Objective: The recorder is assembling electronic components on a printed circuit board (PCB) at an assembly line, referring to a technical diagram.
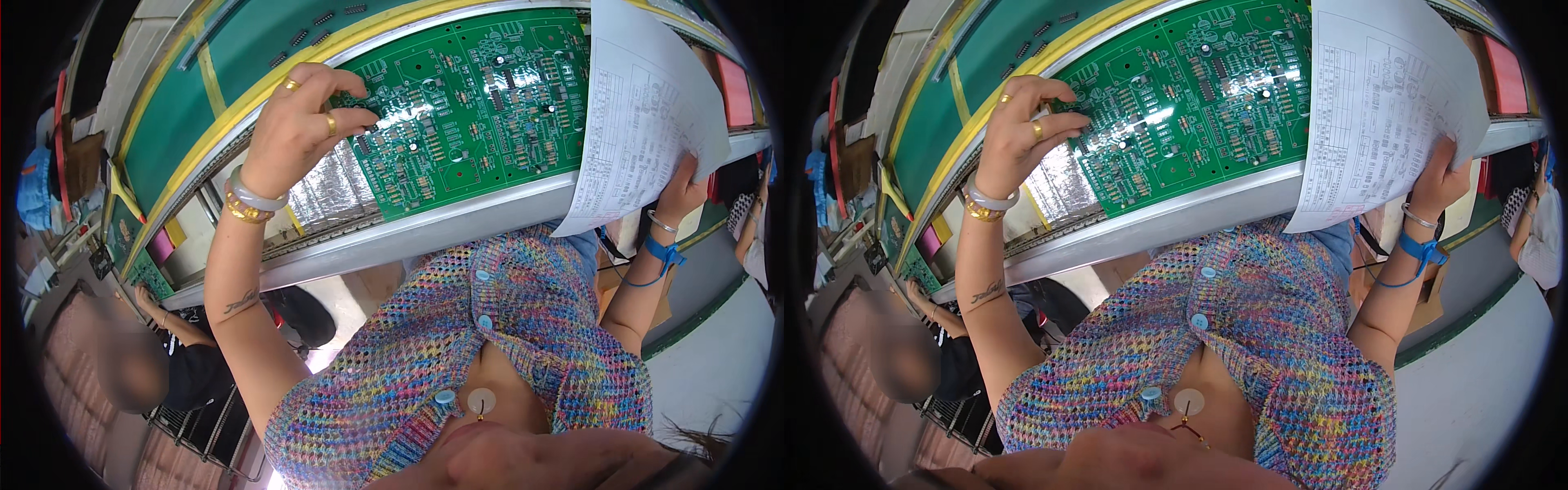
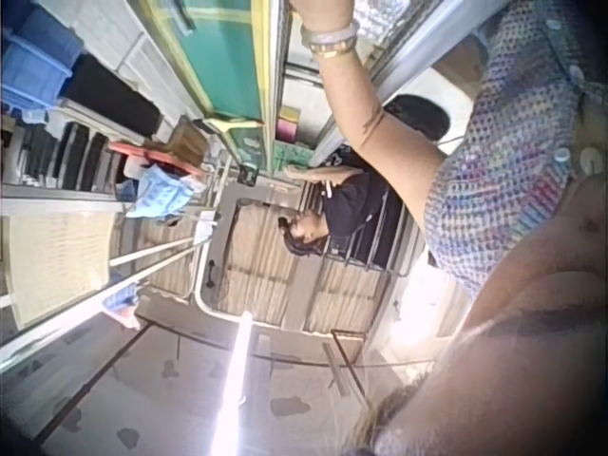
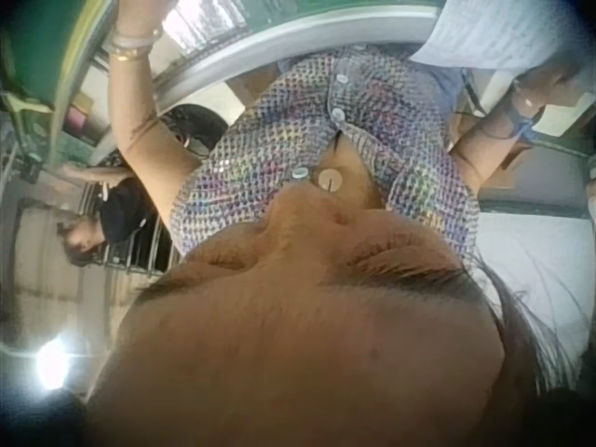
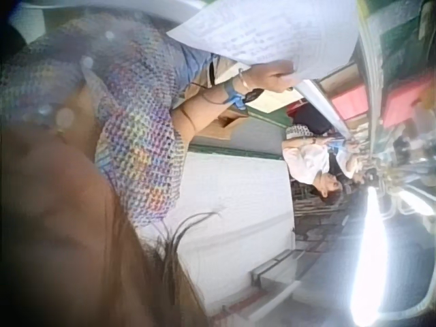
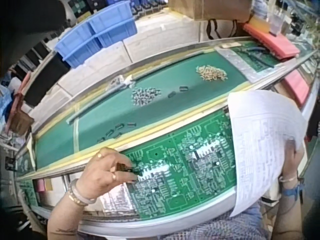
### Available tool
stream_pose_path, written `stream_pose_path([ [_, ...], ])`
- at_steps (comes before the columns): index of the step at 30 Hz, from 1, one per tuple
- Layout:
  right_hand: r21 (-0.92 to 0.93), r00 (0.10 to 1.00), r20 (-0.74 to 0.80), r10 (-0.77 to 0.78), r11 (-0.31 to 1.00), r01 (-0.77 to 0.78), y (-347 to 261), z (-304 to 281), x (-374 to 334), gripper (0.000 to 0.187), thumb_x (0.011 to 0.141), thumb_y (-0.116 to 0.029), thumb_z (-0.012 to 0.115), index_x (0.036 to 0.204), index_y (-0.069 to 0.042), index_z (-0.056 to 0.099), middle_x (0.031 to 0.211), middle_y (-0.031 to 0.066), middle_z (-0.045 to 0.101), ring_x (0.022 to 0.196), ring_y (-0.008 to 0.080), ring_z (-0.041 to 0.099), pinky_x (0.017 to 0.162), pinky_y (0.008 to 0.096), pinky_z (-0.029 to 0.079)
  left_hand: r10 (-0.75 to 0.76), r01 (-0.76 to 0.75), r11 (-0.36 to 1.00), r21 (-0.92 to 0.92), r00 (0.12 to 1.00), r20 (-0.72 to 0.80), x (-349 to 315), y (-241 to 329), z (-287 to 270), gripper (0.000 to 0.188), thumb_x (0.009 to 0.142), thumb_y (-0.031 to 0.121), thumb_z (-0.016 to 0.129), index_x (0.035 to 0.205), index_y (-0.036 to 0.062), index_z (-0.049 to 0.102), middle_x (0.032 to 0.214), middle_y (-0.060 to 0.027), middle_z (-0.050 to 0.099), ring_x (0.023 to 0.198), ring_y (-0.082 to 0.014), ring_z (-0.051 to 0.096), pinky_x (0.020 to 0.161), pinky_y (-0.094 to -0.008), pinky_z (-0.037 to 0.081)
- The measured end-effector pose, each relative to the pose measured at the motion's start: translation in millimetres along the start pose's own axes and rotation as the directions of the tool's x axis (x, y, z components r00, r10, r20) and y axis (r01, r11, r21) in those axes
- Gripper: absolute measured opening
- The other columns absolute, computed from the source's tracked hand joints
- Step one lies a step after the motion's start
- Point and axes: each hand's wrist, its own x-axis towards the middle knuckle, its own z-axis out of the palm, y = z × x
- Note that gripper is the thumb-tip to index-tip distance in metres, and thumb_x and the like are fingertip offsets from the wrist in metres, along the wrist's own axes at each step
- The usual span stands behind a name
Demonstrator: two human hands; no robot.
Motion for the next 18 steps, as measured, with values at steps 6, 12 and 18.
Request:
stream_pose_path([
  [6,-0.029,0.998,0.021,0.060,0.998,-0.060,9,-8,0,0.023,0.092,-0.010,0.054,0.106,0.007,0.062,0.098,0.0106,0.068,0.085,0.0136,0.059,0.077,0.0270,0.047,0.073,-0.079,0.987,0.138,0.996,0.045,8,-1,-6,0.016,0.061,0.009,0.068,0.075,0.0161,0.069,0.093,0.0019,0.062,0.084,-0.0188,0.056,0.064,-0.0295,0.049],
  [12,-0.065,0.999,0.025,0.044,0.997,-0.042,16,-11,-1,0.024,0.092,-0.010,0.056,0.107,0.007,0.062,0.098,0.0104,0.068,0.085,0.0129,0.059,0.076,0.0265,0.047,0.125,-0.146,0.975,0.168,0.984,0.128,10,-1,-3,0.023,0.061,0.009,0.069,0.082,0.0160,0.069,0.095,0.0005,0.062,0.090,-0.0216,0.055,0.071,-0.0333,0.049],
  [18,-0.069,0.999,0.019,0.040,0.997,-0.039,22,-14,-1,0.025,0.092,-0.012,0.056,0.107,0.007,0.062,0.096,0.0095,0.068,0.083,0.0112,0.059,0.075,0.0254,0.047,0.224,-0.253,0.941,0.225,0.963,0.146,18,5,-2,0.022,0.061,0.010,0.063,0.081,0.0146,0.068,0.095,0.0011,0.062,0.088,-0.0199,0.055,0.071,-0.0321,0.049],
])
